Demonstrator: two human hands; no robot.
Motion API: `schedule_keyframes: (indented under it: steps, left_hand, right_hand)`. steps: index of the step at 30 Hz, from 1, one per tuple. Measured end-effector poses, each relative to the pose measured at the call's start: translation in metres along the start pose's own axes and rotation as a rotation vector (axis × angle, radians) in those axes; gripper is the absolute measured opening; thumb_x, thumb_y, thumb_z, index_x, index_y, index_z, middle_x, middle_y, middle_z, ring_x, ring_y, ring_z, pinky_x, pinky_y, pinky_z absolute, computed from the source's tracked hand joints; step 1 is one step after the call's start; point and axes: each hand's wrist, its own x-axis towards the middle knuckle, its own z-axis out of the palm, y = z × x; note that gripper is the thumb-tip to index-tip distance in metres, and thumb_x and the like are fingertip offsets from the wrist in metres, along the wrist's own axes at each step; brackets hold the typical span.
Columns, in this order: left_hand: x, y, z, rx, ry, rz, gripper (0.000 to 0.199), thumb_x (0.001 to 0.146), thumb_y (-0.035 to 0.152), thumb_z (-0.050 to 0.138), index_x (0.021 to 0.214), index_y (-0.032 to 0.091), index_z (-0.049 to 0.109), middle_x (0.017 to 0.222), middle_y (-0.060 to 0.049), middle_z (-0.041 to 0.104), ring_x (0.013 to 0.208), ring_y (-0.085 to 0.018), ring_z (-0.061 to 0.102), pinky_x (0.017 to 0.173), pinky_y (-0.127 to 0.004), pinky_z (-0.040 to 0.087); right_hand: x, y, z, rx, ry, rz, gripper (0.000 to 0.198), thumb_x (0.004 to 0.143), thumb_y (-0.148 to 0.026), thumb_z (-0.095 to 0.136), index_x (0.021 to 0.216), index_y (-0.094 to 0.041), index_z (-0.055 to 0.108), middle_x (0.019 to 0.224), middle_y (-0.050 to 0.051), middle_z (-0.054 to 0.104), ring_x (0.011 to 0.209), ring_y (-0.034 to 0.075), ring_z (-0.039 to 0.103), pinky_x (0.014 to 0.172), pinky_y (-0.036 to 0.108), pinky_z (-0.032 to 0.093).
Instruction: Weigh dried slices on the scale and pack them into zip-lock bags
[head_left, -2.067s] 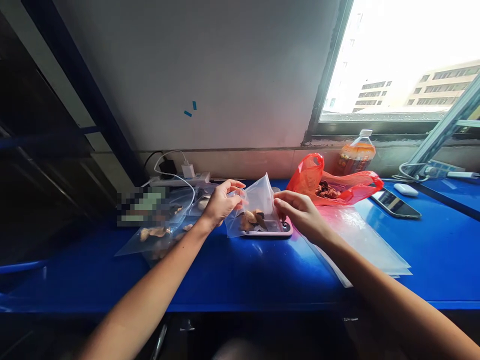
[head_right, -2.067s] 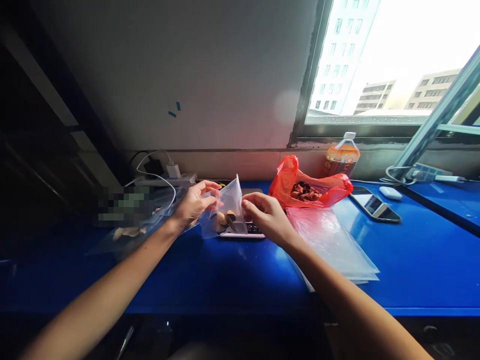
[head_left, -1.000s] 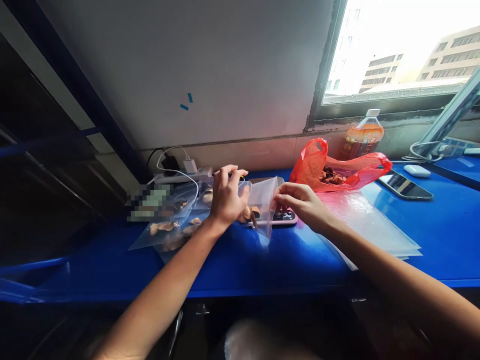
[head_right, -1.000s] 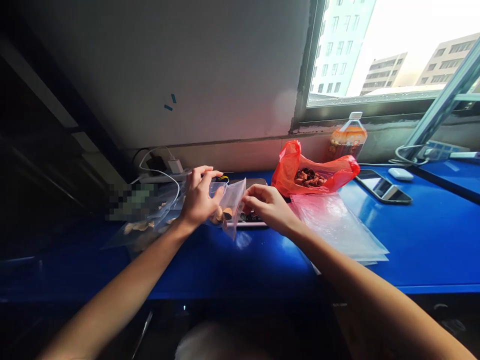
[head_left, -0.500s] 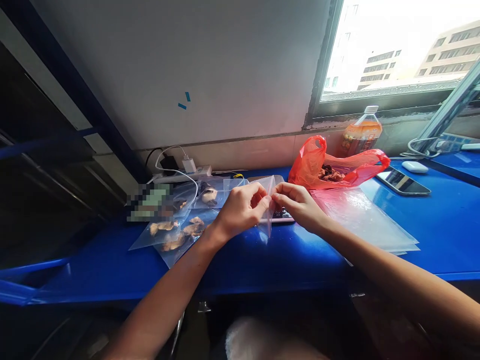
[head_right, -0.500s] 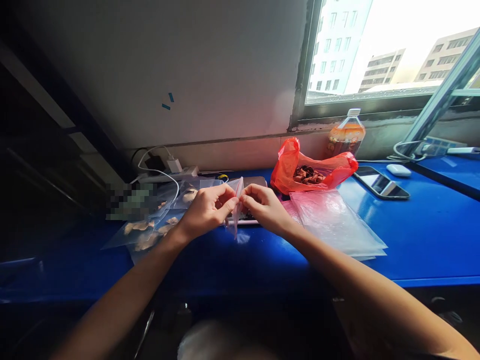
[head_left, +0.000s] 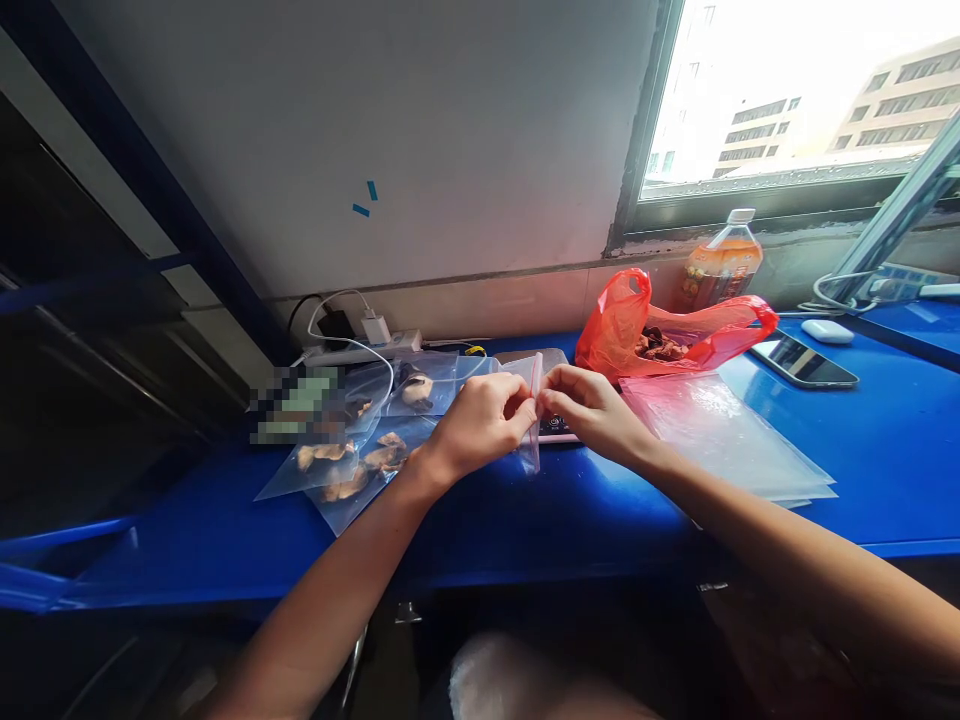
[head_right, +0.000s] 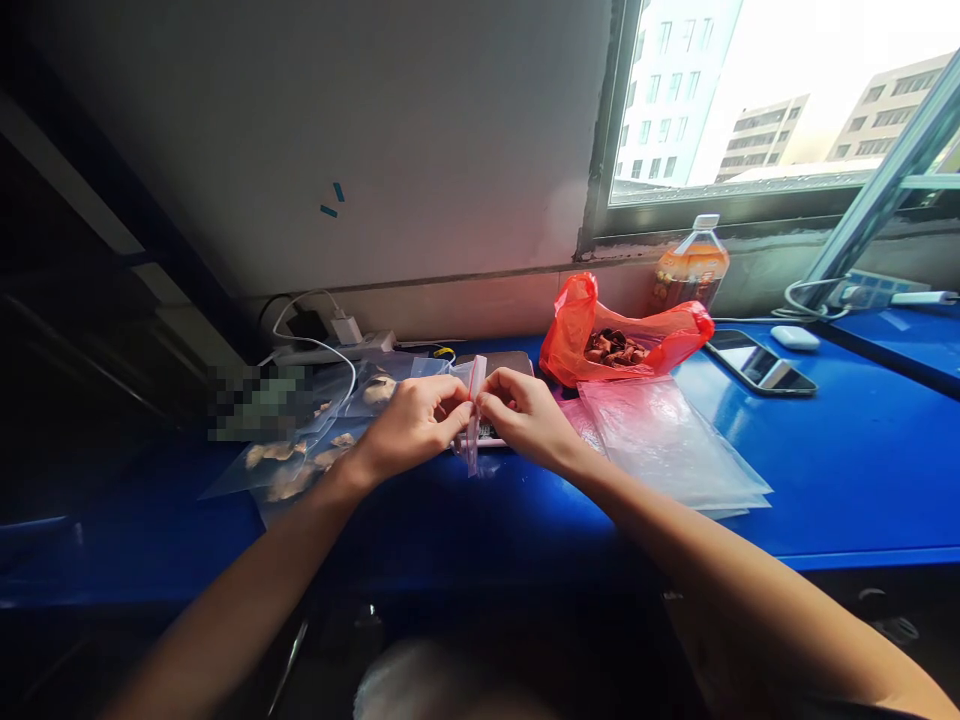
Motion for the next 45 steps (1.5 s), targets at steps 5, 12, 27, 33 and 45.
schedule_keyframes:
  steps: [5, 12, 27, 33, 45]
  left_hand:
    - [0.000, -0.001, 0.005, 0.011, 0.005, -0.042, 0.011, 0.082, 0.018, 0.057, 0.074, 0.015, 0.065, 0.073, -0.002, 0.067, 0.063, -0.013, 0.058, 0.058, -0.024, 0.042]
    - [0.003, 0.001, 0.006, 0.012, 0.010, -0.168, 0.014, 0.081, 0.022, 0.057, 0.072, 0.016, 0.066, 0.070, -0.001, 0.069, 0.058, -0.013, 0.059, 0.055, -0.023, 0.042]
    - [0.003, -0.003, 0.017, 0.145, 0.026, -0.184, 0.013, 0.080, 0.022, 0.056, 0.070, 0.018, 0.063, 0.068, -0.002, 0.067, 0.062, -0.016, 0.059, 0.060, -0.027, 0.041]
    - [-0.002, 0.000, 0.019, 0.130, -0.030, -0.072, 0.018, 0.083, 0.030, 0.055, 0.071, 0.019, 0.060, 0.071, -0.002, 0.066, 0.062, -0.015, 0.057, 0.056, -0.026, 0.038]
    - [-0.003, 0.006, 0.013, 0.087, -0.018, -0.059, 0.010, 0.077, 0.023, 0.057, 0.068, 0.019, 0.060, 0.070, -0.001, 0.066, 0.061, -0.014, 0.057, 0.057, -0.025, 0.041]
  right_hand:
    - [-0.005, -0.006, -0.002, -0.424, 0.028, -0.006, 0.011, 0.074, -0.023, 0.051, 0.065, -0.018, 0.055, 0.060, -0.002, 0.055, 0.058, 0.011, 0.048, 0.056, 0.023, 0.034]
    - [-0.003, -0.011, 0.003, -0.515, 0.078, 0.065, 0.019, 0.073, -0.028, 0.046, 0.056, -0.019, 0.046, 0.054, -0.002, 0.047, 0.052, 0.010, 0.039, 0.051, 0.024, 0.025]
    - [0.002, -0.004, -0.002, -1.086, 0.153, 0.011, 0.018, 0.080, -0.024, 0.050, 0.083, -0.018, 0.066, 0.072, 0.006, 0.071, 0.065, 0.020, 0.063, 0.062, 0.030, 0.033]
    - [0.001, 0.004, -0.002, -0.871, 0.171, -0.313, 0.046, 0.083, -0.018, 0.049, 0.129, -0.015, 0.049, 0.103, 0.010, 0.070, 0.080, 0.019, 0.064, 0.069, 0.029, 0.044]
    - [0.005, 0.006, -0.011, -0.928, 0.279, -0.318, 0.020, 0.086, -0.018, 0.047, 0.090, -0.018, 0.067, 0.083, 0.004, 0.066, 0.070, 0.014, 0.057, 0.061, 0.026, 0.036]
